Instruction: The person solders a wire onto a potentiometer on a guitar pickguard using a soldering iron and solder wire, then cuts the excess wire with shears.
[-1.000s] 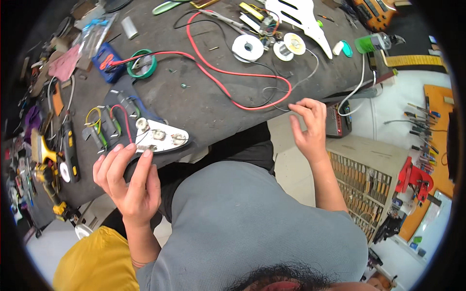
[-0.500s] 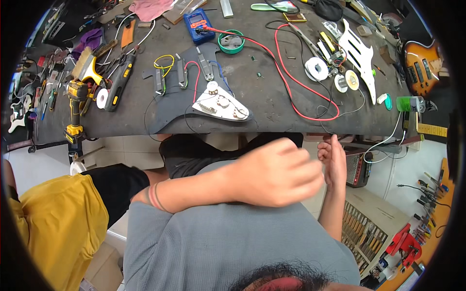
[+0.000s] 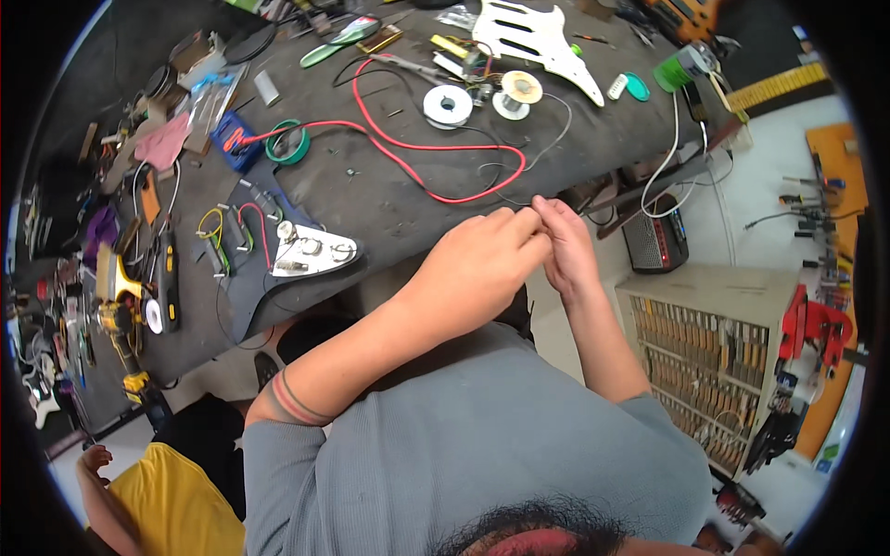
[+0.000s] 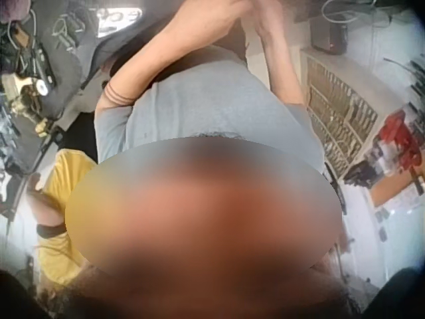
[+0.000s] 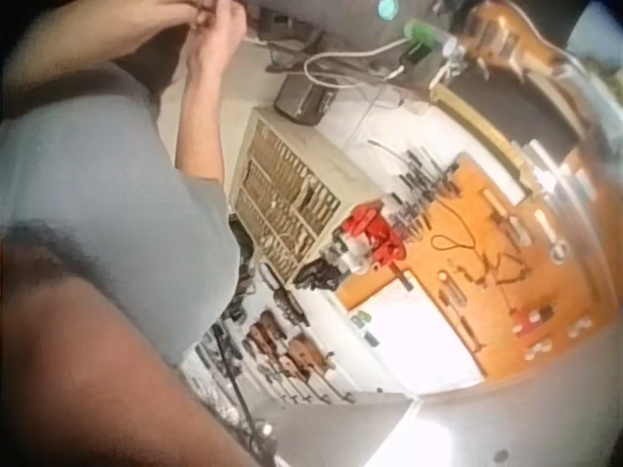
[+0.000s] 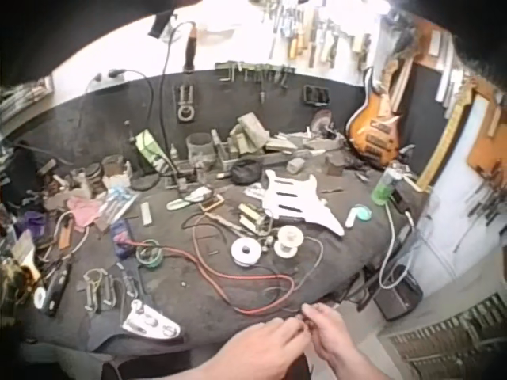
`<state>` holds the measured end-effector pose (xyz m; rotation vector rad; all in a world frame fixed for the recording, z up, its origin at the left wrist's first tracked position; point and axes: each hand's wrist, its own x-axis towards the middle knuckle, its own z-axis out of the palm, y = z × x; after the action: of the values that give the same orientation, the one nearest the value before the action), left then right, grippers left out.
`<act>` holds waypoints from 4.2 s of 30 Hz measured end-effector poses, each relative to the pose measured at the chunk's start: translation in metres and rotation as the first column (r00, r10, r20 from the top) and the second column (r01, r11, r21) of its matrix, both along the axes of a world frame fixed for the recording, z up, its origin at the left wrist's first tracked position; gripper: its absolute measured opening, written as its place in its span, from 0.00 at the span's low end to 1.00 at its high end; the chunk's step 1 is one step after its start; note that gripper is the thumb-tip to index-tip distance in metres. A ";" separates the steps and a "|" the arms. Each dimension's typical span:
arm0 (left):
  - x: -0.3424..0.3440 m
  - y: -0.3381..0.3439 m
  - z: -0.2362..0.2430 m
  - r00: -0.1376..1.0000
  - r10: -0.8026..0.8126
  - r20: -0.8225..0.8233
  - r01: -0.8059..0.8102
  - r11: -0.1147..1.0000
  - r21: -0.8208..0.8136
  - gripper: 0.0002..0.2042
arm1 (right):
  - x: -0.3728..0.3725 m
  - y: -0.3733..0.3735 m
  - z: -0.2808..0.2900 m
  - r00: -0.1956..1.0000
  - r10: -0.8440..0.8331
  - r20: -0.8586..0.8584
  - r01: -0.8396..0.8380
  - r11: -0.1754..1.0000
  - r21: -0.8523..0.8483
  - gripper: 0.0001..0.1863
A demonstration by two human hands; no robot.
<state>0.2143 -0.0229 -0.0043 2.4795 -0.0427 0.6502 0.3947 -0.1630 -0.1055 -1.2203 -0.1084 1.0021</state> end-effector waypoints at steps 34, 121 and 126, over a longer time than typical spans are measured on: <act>-0.009 0.083 0.044 0.918 0.326 -0.226 -0.384 0.874 -0.299 0.10 | 0.039 0.059 0.106 0.663 -0.237 0.710 -0.021 0.942 0.334 0.05; -0.048 0.266 0.235 0.684 0.595 0.422 -0.138 0.674 -0.726 0.15 | 0.032 0.097 0.128 0.358 0.329 0.874 -0.500 0.858 -0.117 0.04; -0.201 0.320 0.199 0.756 0.526 0.390 0.027 0.570 -0.821 0.17 | -0.020 0.165 0.137 0.075 0.318 0.945 -0.738 0.655 -0.162 0.07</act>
<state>0.0135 0.2975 0.1946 1.3177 0.3314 1.2592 0.3750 0.0017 0.0311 -1.2566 -1.8218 0.6567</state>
